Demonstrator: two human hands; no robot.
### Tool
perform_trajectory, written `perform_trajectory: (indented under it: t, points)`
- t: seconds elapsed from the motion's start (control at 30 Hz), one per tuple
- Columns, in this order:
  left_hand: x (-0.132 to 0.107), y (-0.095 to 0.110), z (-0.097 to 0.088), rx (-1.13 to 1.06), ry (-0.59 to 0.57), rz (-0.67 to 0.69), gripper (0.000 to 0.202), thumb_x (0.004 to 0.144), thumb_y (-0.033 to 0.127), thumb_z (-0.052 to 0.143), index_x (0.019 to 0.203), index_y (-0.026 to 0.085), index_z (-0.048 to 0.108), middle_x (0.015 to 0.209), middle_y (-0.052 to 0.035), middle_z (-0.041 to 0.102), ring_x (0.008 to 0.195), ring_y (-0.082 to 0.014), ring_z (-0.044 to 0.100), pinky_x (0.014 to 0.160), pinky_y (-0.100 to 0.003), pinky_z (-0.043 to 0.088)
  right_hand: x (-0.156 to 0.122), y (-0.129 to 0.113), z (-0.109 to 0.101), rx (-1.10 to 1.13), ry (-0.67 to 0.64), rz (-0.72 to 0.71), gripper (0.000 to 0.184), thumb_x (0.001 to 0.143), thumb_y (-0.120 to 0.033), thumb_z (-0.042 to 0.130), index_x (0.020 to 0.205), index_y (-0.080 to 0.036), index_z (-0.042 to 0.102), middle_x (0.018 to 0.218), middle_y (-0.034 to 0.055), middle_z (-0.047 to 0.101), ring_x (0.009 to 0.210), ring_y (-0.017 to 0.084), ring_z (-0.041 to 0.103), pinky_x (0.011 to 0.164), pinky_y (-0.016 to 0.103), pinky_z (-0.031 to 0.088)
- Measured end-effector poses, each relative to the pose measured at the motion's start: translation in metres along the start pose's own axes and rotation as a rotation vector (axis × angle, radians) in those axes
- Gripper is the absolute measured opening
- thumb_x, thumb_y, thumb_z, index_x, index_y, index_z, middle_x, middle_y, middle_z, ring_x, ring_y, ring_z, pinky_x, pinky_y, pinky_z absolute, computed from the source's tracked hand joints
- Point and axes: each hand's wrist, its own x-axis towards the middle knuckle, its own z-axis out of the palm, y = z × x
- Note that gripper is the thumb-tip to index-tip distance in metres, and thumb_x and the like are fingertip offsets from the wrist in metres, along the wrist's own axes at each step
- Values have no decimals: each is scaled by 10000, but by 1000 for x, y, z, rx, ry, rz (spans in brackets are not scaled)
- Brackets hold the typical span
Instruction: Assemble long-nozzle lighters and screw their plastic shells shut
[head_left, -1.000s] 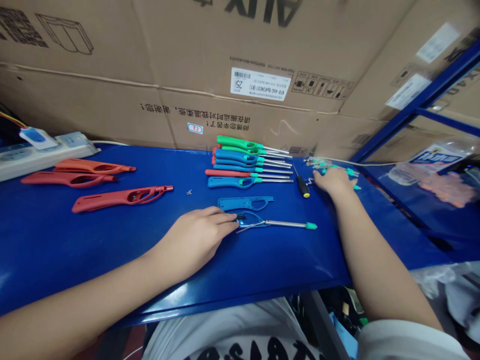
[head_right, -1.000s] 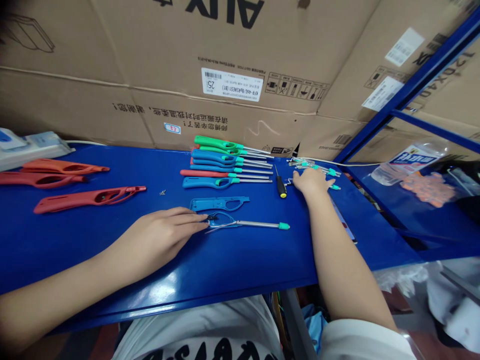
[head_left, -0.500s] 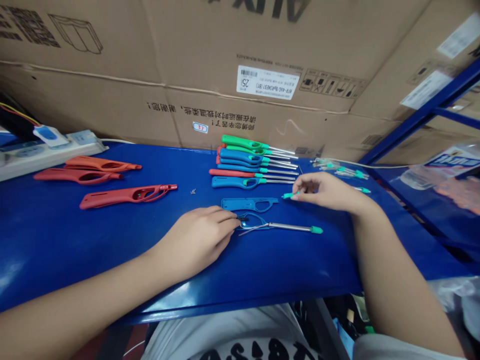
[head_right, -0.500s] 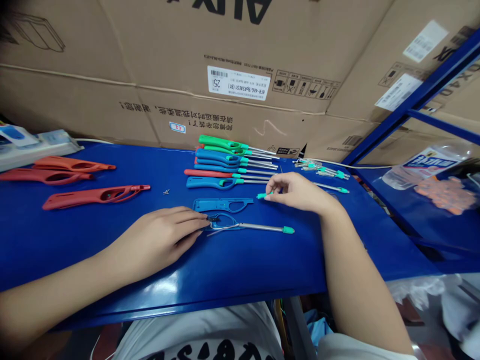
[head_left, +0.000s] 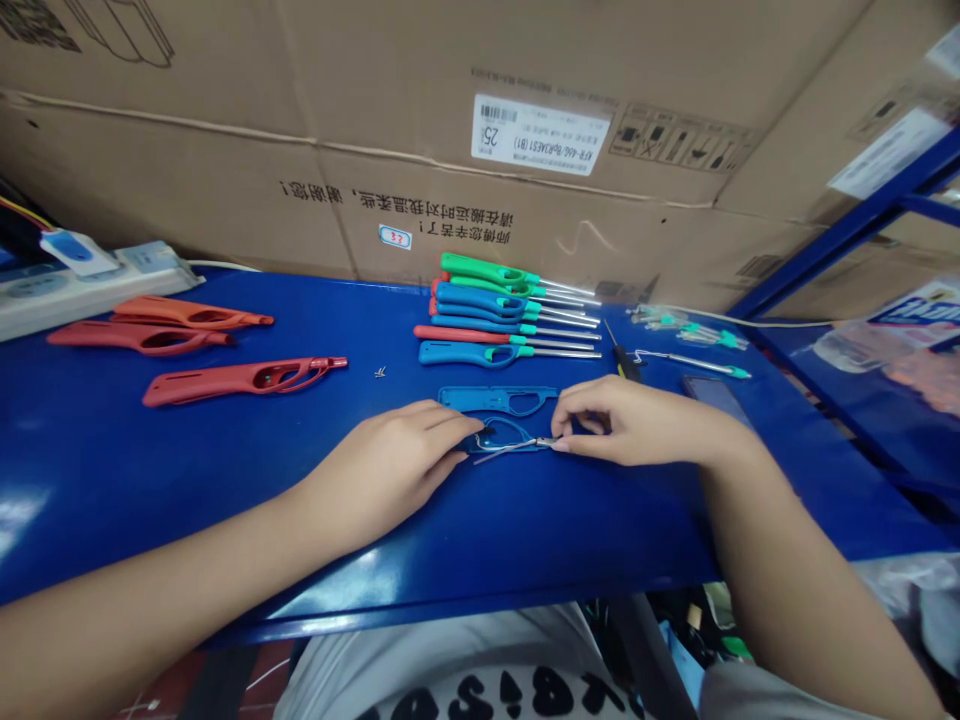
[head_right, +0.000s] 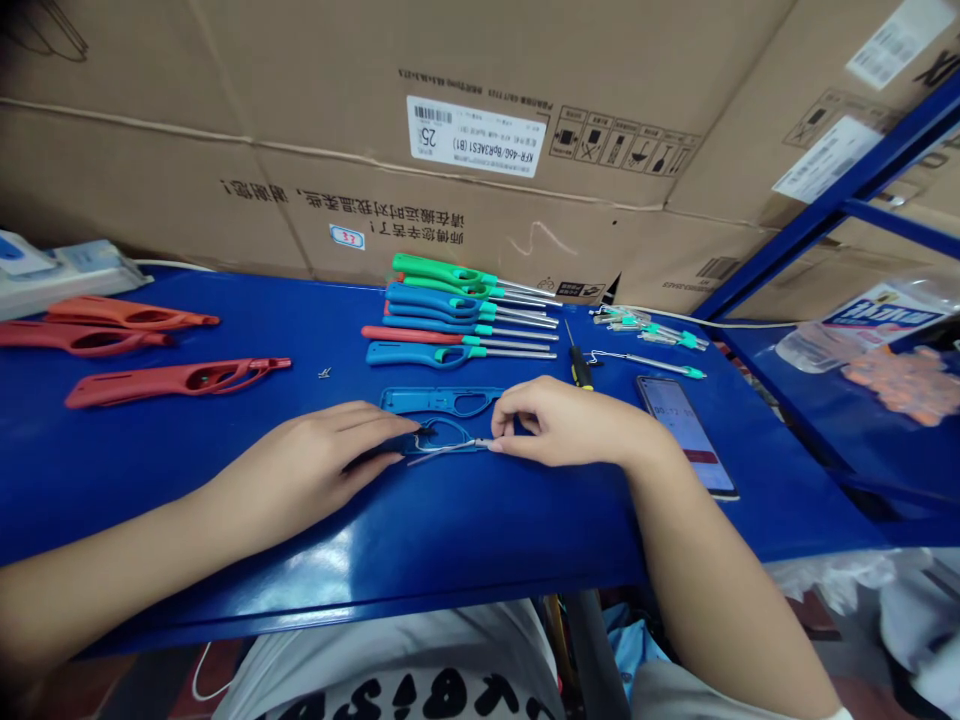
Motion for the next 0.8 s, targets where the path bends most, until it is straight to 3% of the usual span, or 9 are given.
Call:
perform_trajectory:
  t: [0.27, 0.4, 0.6, 0.8]
  points:
    - [0, -6, 5, -99, 17, -15, 312, 931, 162, 628, 1235, 195, 692, 1126, -52, 753, 1019, -242, 699, 905, -382, 565, 8, -5, 9, -74, 34, -47, 139, 910, -143, 614, 792, -152, 687, 840, 39, 704, 769, 142, 621, 711, 255, 442]
    - [0, -5, 4, -138, 16, -37, 317, 920, 158, 644, 1228, 202, 701, 1116, -44, 761, 999, -237, 706, 894, -375, 564, 7, -11, 13, -227, 57, -42, 220, 941, -167, 586, 743, -149, 681, 799, 56, 691, 731, 156, 615, 698, 272, 430]
    - [1, -3, 2, -146, 16, -79, 312, 887, 154, 691, 1191, 215, 721, 1064, -39, 769, 962, -238, 714, 861, -361, 568, 9, -21, 16, -365, 27, 27, 200, 933, -118, 571, 781, -137, 699, 852, 67, 701, 787, 178, 635, 713, 280, 418]
    - [1, -3, 3, -151, 21, -81, 307, 876, 145, 710, 1180, 193, 723, 1065, -46, 768, 961, -236, 715, 869, -360, 569, 9, -28, 16, -385, -15, 28, 230, 958, -138, 551, 782, -136, 700, 854, 64, 693, 793, 171, 633, 726, 273, 418]
